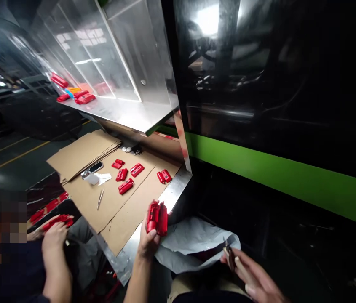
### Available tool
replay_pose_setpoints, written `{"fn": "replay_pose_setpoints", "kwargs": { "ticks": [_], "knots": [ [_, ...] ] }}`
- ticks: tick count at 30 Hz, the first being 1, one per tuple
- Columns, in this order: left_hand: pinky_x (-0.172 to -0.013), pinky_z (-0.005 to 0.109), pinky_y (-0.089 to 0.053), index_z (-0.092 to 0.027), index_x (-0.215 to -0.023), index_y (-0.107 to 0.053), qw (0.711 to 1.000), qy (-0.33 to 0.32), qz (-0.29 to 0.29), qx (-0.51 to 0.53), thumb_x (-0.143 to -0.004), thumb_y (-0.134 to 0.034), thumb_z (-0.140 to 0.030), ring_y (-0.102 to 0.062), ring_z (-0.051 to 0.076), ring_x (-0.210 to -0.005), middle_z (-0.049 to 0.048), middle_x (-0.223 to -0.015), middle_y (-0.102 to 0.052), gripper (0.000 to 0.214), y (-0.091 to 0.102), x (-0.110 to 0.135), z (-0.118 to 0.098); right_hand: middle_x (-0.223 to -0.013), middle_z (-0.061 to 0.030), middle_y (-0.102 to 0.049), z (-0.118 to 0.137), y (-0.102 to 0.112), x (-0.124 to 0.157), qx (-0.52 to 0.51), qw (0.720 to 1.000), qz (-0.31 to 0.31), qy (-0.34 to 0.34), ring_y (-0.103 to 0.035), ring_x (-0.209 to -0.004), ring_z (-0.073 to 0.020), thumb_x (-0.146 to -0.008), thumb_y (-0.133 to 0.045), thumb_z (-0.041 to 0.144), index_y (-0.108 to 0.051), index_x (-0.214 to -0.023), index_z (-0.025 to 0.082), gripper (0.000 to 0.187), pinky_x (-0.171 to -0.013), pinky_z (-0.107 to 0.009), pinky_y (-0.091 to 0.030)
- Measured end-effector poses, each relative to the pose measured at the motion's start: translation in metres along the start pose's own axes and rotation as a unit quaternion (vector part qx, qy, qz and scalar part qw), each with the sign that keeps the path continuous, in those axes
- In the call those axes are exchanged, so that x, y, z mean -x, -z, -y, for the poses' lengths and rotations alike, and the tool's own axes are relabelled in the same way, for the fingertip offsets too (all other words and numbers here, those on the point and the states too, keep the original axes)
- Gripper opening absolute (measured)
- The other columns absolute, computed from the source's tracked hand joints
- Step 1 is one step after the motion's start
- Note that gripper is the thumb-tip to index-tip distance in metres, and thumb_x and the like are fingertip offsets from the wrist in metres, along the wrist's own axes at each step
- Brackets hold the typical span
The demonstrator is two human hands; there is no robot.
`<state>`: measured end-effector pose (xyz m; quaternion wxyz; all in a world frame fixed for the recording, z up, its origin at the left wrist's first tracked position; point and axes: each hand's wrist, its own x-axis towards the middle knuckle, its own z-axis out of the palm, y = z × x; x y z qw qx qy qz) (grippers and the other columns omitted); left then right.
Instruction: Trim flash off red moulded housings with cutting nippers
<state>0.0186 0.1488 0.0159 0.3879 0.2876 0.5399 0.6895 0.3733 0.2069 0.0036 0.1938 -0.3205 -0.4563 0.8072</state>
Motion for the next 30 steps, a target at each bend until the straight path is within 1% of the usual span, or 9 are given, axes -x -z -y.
{"fn": "replay_pose_setpoints", "kwargs": {
  "ticks": [2,5,9,12,16,19,23,26,30],
  "knots": [
    [-0.106,0.055,-0.047,-0.029,-0.149,-0.032,0.997,-0.012,-0.005,0.071,-0.06,-0.068,-0.082,-0.035,0.044,-0.14,0.0134,-0.154,-0.036,0.11,-0.041,0.035,0.004,-0.152,-0.007,-0.048,0.023,0.017,-0.001,-0.014,0.996,0.055,0.062,-0.033,-0.146,-0.0339,-0.088,-0.058,0.052,-0.049,-0.145,0.037,0.06,-0.122,-0.053,-0.024],
    [-0.113,0.062,-0.038,-0.036,-0.144,-0.044,0.971,-0.009,0.003,0.237,-0.06,-0.076,-0.076,-0.025,0.045,-0.145,0.0084,-0.155,-0.036,0.098,-0.09,0.069,0.006,-0.144,-0.0091,-0.054,0.046,0.036,0.0,0.003,0.99,0.086,0.112,-0.041,-0.141,-0.0381,-0.09,-0.053,0.055,-0.055,-0.14,0.036,0.054,-0.119,-0.056,-0.029],
    [-0.114,0.068,-0.032,-0.039,-0.138,-0.052,0.937,-0.01,0.02,0.347,-0.058,-0.081,-0.07,-0.017,0.046,-0.148,0.004,-0.157,-0.036,0.091,-0.135,0.085,-0.004,-0.13,-0.0136,-0.061,0.06,0.045,0.004,0.079,0.991,0.022,0.102,-0.057,-0.125,-0.0351,-0.095,-0.042,0.058,-0.059,-0.136,0.026,0.054,-0.11,-0.05,-0.045],
    [-0.115,0.068,-0.031,-0.038,-0.138,-0.054,0.923,-0.018,0.033,0.384,-0.059,-0.082,-0.068,-0.012,0.045,-0.15,0.0032,-0.157,-0.038,0.089,-0.158,0.087,-0.018,-0.114,-0.013,-0.066,0.072,0.041,0.008,0.179,0.977,-0.051,0.1,-0.066,-0.102,-0.0275,-0.098,-0.042,0.052,-0.063,-0.131,0.023,0.048,-0.09,-0.039,-0.059],
    [-0.114,0.061,-0.038,-0.028,-0.143,-0.051,0.889,-0.012,0.054,0.454,-0.074,-0.064,-0.073,-0.019,0.042,-0.149,0.0056,-0.154,-0.044,0.082,-0.18,0.089,-0.034,-0.095,-0.0087,-0.064,0.092,0.03,0.014,0.279,0.945,-0.032,0.168,-0.065,-0.078,-0.0209,-0.095,-0.052,0.046,-0.067,-0.116,0.023,0.035,-0.065,-0.029,-0.058],
    [-0.112,0.052,-0.044,-0.019,-0.145,-0.048,0.86,-0.015,0.076,0.504,-0.087,-0.043,-0.073,-0.027,0.037,-0.147,0.0086,-0.154,-0.044,0.079,-0.19,0.092,-0.042,-0.104,-0.0102,-0.063,0.098,0.028,0.018,0.241,0.947,0.014,0.213,-0.066,-0.09,-0.0248,-0.096,-0.046,0.048,-0.063,-0.123,0.023,0.04,-0.077,-0.035,-0.059],
    [-0.114,0.052,-0.042,-0.019,-0.145,-0.047,0.855,-0.026,0.095,0.509,-0.086,-0.052,-0.069,-0.027,0.035,-0.148,0.007,-0.155,-0.043,0.078,-0.199,0.098,-0.05,-0.128,-0.0143,-0.059,0.097,0.027,0.022,0.138,0.96,0.045,0.238,-0.061,-0.115,-0.0356,-0.095,-0.041,0.057,-0.06,-0.13,0.023,0.052,-0.102,-0.053,-0.051],
    [-0.114,0.05,-0.043,-0.02,-0.145,-0.048,0.855,-0.025,0.106,0.508,-0.083,-0.06,-0.066,-0.032,0.033,-0.146,0.0058,-0.153,-0.046,0.078,-0.203,0.104,-0.055,-0.128,-0.0164,-0.062,0.098,0.025,0.025,0.069,0.961,0.053,0.261,-0.065,-0.11,-0.0382,-0.095,-0.034,0.06,-0.06,-0.131,0.023,0.058,-0.097,-0.057,-0.053],
    [-0.114,0.051,-0.044,-0.02,-0.146,-0.046,0.854,-0.036,0.13,0.503,-0.08,-0.069,-0.059,-0.032,0.032,-0.146,0.0045,-0.153,-0.046,0.08,-0.204,0.113,-0.06,-0.122,-0.015,-0.067,0.101,0.022,0.029,0.036,0.96,0.076,0.268,-0.068,-0.106,-0.0352,-0.095,-0.025,0.064,-0.06,-0.132,0.025,0.064,-0.093,-0.054,-0.057]
  ]
}}
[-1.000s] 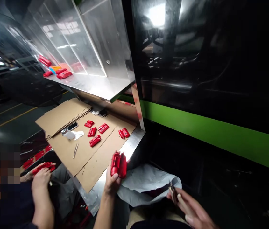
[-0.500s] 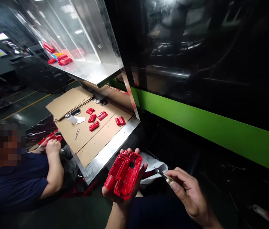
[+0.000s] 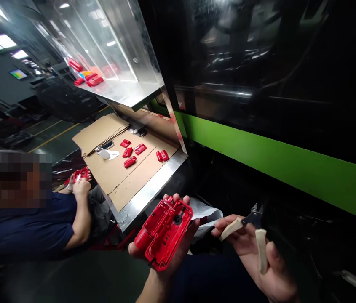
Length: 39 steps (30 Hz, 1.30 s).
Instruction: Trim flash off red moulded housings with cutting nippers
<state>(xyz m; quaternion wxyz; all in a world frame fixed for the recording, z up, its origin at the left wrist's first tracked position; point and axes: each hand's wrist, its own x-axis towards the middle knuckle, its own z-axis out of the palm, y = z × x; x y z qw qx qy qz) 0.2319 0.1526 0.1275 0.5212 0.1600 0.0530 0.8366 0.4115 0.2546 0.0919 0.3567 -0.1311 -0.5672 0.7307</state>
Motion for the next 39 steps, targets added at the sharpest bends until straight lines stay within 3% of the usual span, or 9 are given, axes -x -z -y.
{"fn": "replay_pose_setpoints", "kwargs": {
  "ticks": [4,10,14,17,20,23,26,29,39],
  "knots": [
    [-0.115,0.048,-0.042,-0.019,-0.148,-0.043,0.999,0.003,0.038,-0.001,-0.079,-0.071,-0.053,-0.033,0.03,-0.146,0.0043,-0.154,-0.044,0.082,-0.002,0.006,-0.001,-0.122,-0.0154,-0.065,-0.004,0.002,0.009,-0.042,0.999,0.009,-0.001,-0.066,-0.11,-0.0351,-0.094,-0.015,0.069,-0.06,-0.131,0.025,0.073,-0.097,-0.06,-0.052],
    [-0.11,0.045,-0.047,-0.023,-0.145,-0.047,0.999,-0.006,0.035,-0.022,-0.066,-0.083,-0.058,-0.038,0.031,-0.143,0.0028,-0.149,-0.05,0.093,0.001,0.009,0.003,-0.127,-0.0176,-0.061,-0.008,0.009,0.023,-0.084,0.996,-0.015,-0.012,-0.06,-0.116,-0.0388,-0.09,-0.023,0.076,-0.061,-0.132,0.021,0.079,-0.103,-0.066,-0.045],
    [-0.11,0.058,-0.044,-0.033,-0.138,-0.052,0.995,0.009,0.002,-0.101,-0.053,-0.086,-0.067,-0.037,0.04,-0.141,0.0038,-0.144,-0.053,0.099,0.004,0.012,0.005,-0.124,-0.0173,-0.06,-0.003,0.011,0.024,-0.018,1.0,0.0,-0.013,-0.058,-0.116,-0.0395,-0.091,-0.028,0.072,-0.062,-0.127,0.021,0.071,-0.105,-0.066,-0.044],
    [-0.108,0.063,-0.043,-0.036,-0.133,-0.055,0.984,0.025,-0.037,-0.171,-0.045,-0.088,-0.07,-0.038,0.045,-0.139,0.0067,-0.14,-0.054,0.1,0.001,0.013,0.004,-0.125,-0.0144,-0.058,0.005,0.009,0.021,0.087,0.996,0.0,0.004,-0.058,-0.117,-0.0364,-0.095,-0.034,0.064,-0.06,-0.129,0.022,0.06,-0.103,-0.055,-0.049],
    [-0.113,0.062,-0.037,-0.034,-0.133,-0.055,0.975,0.002,-0.026,-0.219,-0.042,-0.089,-0.071,-0.041,0.045,-0.137,0.0094,-0.139,-0.054,0.105,-0.002,0.011,0.005,-0.128,-0.0126,-0.055,0.021,0.001,0.016,0.25,0.968,-0.01,0.023,-0.059,-0.116,-0.0307,-0.096,-0.041,0.06,-0.058,-0.131,0.021,0.055,-0.093,-0.037,-0.057],
    [-0.116,0.062,-0.032,-0.032,-0.133,-0.054,0.96,-0.029,0.011,-0.277,-0.041,-0.09,-0.071,-0.046,0.043,-0.133,0.0098,-0.137,-0.055,0.106,-0.002,0.005,0.005,-0.128,-0.012,-0.054,0.038,-0.011,0.008,0.408,0.91,-0.012,0.074,-0.06,-0.114,-0.0243,-0.096,-0.05,0.051,-0.057,-0.133,0.019,0.049,-0.087,-0.026,-0.056],
    [-0.117,0.059,-0.033,-0.03,-0.136,-0.052,0.943,-0.055,0.05,-0.325,-0.05,-0.091,-0.063,-0.047,0.041,-0.133,0.0098,-0.138,-0.055,0.1,-0.001,-0.001,0.004,-0.129,-0.0131,-0.054,0.049,-0.025,-0.002,0.486,0.864,-0.006,0.132,-0.058,-0.115,-0.0231,-0.095,-0.057,0.044,-0.053,-0.136,0.015,0.05,-0.092,-0.029,-0.052],
    [-0.118,0.058,-0.032,-0.027,-0.139,-0.05,0.936,-0.069,0.07,-0.337,-0.053,-0.091,-0.061,-0.047,0.04,-0.133,0.0107,-0.14,-0.054,0.101,0.0,-0.002,0.002,-0.125,-0.0147,-0.056,0.054,-0.037,-0.01,0.518,0.835,0.007,0.184,-0.056,-0.115,-0.0247,-0.095,-0.058,0.042,-0.053,-0.135,0.011,0.051,-0.095,-0.034,-0.049],
    [-0.119,0.06,-0.029,-0.028,-0.142,-0.045,0.929,-0.046,0.06,-0.361,-0.057,-0.09,-0.062,-0.036,0.043,-0.14,0.0114,-0.146,-0.046,0.103,-0.001,0.01,-0.003,-0.123,-0.0172,-0.056,0.052,-0.045,-0.016,0.525,0.828,0.018,0.197,-0.054,-0.115,-0.0283,-0.094,-0.06,0.041,-0.053,-0.133,0.008,0.051,-0.093,-0.041,-0.048]
  ]
}}
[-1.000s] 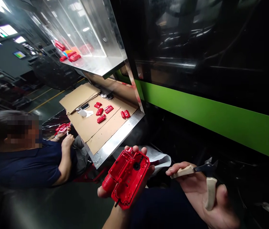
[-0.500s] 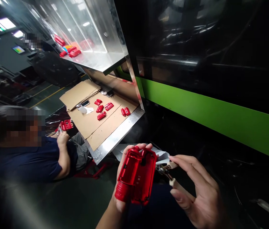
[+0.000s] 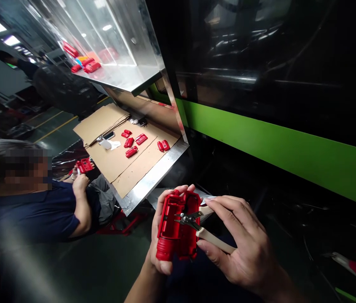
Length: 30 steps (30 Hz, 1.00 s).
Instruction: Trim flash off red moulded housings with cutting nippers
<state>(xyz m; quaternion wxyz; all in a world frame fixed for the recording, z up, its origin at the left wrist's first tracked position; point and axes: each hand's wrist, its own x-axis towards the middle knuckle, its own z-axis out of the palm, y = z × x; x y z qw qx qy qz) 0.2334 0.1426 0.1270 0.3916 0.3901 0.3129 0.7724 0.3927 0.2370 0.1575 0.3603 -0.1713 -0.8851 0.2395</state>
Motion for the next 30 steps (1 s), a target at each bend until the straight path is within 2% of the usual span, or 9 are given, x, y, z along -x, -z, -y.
{"fn": "replay_pose_setpoints", "kwargs": {
  "ticks": [9,17,23,30],
  "knots": [
    [-0.12,0.057,-0.029,-0.028,-0.142,-0.045,1.0,-0.012,0.011,-0.002,-0.057,-0.089,-0.063,-0.038,0.042,-0.139,0.0113,-0.146,-0.047,0.102,-0.002,-0.008,0.002,-0.123,-0.0167,-0.056,-0.002,0.0,-0.005,-0.002,1.0,0.005,0.006,-0.054,-0.117,-0.0271,-0.092,-0.064,0.039,-0.054,-0.132,0.006,0.053,-0.097,-0.039,-0.047],
    [-0.118,0.064,-0.028,-0.031,-0.14,-0.047,1.0,0.012,0.001,-0.019,-0.048,-0.088,-0.071,-0.037,0.046,-0.138,0.0128,-0.144,-0.047,0.109,0.001,-0.01,0.007,-0.123,-0.017,-0.057,-0.002,-0.001,-0.004,-0.002,1.0,0.005,0.001,-0.054,-0.117,-0.0287,-0.093,-0.063,0.043,-0.053,-0.134,0.008,0.054,-0.095,-0.042,-0.048],
    [-0.119,0.061,-0.028,-0.028,-0.141,-0.047,1.0,0.003,0.003,-0.023,-0.053,-0.089,-0.067,-0.037,0.045,-0.139,0.0128,-0.145,-0.047,0.105,-0.003,-0.011,0.006,-0.121,-0.0174,-0.058,-0.003,-0.001,-0.004,0.009,1.0,0.007,0.012,-0.054,-0.115,-0.0285,-0.094,-0.063,0.041,-0.054,-0.132,0.007,0.052,-0.095,-0.042,-0.048],
    [-0.12,0.059,-0.027,-0.027,-0.141,-0.046,1.0,-0.001,0.001,-0.023,-0.053,-0.091,-0.063,-0.037,0.044,-0.139,0.0129,-0.146,-0.046,0.106,-0.003,-0.009,0.007,-0.121,-0.0175,-0.057,-0.004,-0.002,-0.003,0.013,1.0,0.012,0.016,-0.053,-0.115,-0.0285,-0.093,-0.064,0.042,-0.053,-0.132,0.007,0.053,-0.095,-0.042,-0.048]
  ]
}}
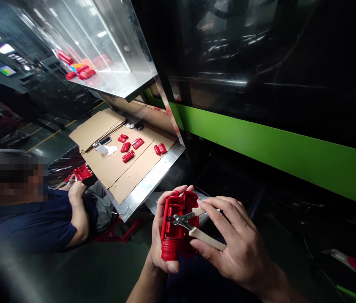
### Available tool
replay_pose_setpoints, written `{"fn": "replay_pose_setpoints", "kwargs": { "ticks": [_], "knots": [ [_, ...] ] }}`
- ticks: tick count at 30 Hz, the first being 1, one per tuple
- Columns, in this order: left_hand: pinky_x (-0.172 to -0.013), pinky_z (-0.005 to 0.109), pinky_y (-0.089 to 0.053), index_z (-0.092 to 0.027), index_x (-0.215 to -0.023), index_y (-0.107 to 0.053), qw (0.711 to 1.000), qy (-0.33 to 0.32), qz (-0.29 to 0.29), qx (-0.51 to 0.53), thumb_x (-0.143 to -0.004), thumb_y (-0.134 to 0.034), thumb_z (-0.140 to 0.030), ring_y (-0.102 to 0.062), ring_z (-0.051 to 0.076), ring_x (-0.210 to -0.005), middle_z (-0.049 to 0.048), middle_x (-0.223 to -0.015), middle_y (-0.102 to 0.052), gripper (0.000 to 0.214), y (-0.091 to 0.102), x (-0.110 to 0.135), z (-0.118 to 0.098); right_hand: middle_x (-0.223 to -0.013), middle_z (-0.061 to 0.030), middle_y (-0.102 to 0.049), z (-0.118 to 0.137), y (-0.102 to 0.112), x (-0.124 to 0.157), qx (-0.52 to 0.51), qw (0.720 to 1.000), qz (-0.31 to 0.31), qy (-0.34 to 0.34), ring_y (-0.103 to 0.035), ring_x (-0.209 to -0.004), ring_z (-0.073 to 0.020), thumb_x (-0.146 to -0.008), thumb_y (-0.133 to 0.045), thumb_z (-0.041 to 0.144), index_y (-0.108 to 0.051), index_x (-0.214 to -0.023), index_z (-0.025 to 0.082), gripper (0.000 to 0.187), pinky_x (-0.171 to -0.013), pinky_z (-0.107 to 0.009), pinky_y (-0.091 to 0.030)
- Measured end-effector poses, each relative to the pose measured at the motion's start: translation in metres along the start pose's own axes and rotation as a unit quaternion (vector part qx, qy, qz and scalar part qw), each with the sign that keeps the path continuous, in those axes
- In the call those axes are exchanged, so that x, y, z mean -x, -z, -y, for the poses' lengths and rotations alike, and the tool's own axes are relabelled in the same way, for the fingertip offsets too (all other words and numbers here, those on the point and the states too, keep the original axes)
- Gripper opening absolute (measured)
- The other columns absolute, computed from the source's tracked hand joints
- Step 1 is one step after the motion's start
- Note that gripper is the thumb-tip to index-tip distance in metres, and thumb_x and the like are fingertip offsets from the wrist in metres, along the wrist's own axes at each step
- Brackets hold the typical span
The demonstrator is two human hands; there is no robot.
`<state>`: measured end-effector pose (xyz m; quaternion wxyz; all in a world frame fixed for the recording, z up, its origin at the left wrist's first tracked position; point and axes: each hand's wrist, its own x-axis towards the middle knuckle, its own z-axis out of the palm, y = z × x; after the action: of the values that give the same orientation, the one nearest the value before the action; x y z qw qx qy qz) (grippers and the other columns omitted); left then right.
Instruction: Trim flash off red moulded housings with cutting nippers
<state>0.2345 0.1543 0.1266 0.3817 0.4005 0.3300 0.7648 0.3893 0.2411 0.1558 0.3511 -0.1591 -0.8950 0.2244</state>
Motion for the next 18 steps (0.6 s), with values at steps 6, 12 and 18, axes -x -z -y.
{"fn": "replay_pose_setpoints", "kwargs": {
  "ticks": [6,12,18],
  "knots": [
    [-0.12,0.061,-0.024,-0.027,-0.141,-0.047,1.0,-0.001,0.0,0.015,-0.053,-0.09,-0.064,-0.036,0.044,-0.139,0.0131,-0.145,-0.045,0.104,-0.0015,0.0011,0.0001,-0.121,-0.0173,-0.057,-0.0004,-0.0014,0.0012,0.003,1.0,-0.006,0.009,-0.053,-0.115,-0.0278,-0.093,-0.065,0.04,-0.053,-0.131,0.006,0.052,-0.096,-0.042,-0.048],
    [-0.119,0.062,-0.025,-0.028,-0.141,-0.047,1.0,0.006,0.005,0.014,-0.052,-0.09,-0.065,-0.038,0.044,-0.138,0.0137,-0.145,-0.045,0.105,-0.0013,0.0,-0.0002,-0.119,-0.0162,-0.058,0.0012,-0.0009,-0.001,0.039,0.999,-0.006,0.024,-0.053,-0.114,-0.0265,-0.093,-0.066,0.036,-0.055,-0.129,0.007,0.047,-0.095,-0.04,-0.048],
    [-0.118,0.06,-0.029,-0.025,-0.141,-0.047,0.999,0.029,0.017,0.0,-0.053,-0.091,-0.062,-0.038,0.045,-0.137,0.0155,-0.145,-0.044,0.106,-0.0019,-0.0006,-0.0014,-0.119,-0.016,-0.059,0.0045,0.0014,0.0002,0.071,0.997,0.008,0.022,-0.054,-0.112,-0.0269,-0.094,-0.063,0.035,-0.057,-0.127,0.004,0.046,-0.095,-0.041,-0.047]
  ]
}}
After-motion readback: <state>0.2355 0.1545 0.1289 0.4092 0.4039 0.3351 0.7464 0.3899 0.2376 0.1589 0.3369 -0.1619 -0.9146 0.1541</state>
